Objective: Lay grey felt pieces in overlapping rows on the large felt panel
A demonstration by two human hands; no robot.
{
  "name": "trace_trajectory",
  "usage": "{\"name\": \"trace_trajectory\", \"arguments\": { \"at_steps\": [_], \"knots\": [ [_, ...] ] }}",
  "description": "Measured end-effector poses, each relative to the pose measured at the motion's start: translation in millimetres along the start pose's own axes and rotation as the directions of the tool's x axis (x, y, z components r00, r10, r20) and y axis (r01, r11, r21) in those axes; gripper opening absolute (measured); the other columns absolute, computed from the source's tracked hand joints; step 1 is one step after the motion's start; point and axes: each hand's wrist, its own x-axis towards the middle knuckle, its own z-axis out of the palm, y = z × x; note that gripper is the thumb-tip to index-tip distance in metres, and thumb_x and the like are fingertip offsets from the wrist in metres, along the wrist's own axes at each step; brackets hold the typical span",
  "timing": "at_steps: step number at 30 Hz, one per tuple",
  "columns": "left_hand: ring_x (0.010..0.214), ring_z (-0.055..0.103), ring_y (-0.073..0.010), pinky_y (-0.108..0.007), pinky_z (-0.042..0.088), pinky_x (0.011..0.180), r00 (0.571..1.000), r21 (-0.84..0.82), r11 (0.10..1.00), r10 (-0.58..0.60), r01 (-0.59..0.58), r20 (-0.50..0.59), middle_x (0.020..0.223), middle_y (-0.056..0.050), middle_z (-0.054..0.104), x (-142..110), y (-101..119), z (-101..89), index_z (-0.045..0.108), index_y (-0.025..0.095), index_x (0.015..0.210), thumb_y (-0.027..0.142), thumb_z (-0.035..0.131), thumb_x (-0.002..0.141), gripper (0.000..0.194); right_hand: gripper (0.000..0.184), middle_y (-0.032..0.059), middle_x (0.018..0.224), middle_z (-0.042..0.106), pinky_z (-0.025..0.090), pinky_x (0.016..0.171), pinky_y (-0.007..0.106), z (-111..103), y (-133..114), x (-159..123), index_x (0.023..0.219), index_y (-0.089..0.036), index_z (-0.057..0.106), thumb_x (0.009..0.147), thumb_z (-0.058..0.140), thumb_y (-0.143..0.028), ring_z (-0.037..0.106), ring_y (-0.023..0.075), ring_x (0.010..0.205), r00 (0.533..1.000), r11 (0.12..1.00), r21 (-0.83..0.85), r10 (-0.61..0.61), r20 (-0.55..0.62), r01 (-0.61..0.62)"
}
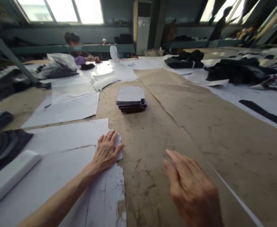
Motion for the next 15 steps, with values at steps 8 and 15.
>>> {"name": "trace_trajectory", "arguments": {
  "at_steps": [8,15],
  "knots": [
    [0.125,0.031,-0.0256,-0.048,0.022,0.103,0.997,-0.04,0.998,-0.052,0.055,0.062,0.134,-0.013,0.04,3.7,0.5,-5.3,0.041,0.012,0.125,0.042,0.032,0.087,0.05,0.024,0.0103,0.095,0.067,0.046,0.081,0.033,145.7,-9.1,150.4,0.096,-0.01,0.064,0.08,0.053,-0.023,0.06,0.023,0.09,0.999,0.999,0.004,0.048,0.017,-0.048],
    [0.128,0.026,-0.0262,-0.049,0.02,0.104,0.994,-0.087,0.994,-0.058,0.066,0.088,0.136,-0.014,0.037,5.8,-0.4,-6.0,0.039,0.01,0.127,0.044,0.026,0.087,0.054,0.047,0.0161,0.113,0.058,0.038,0.093,0.037,204.6,1.9,205.9,0.111,-0.004,0.057,0.073,0.064,-0.031,0.05,0.0275,0.108,0.97,0.995,-0.048,-0.07,0.232,0.083]
  ]
}}
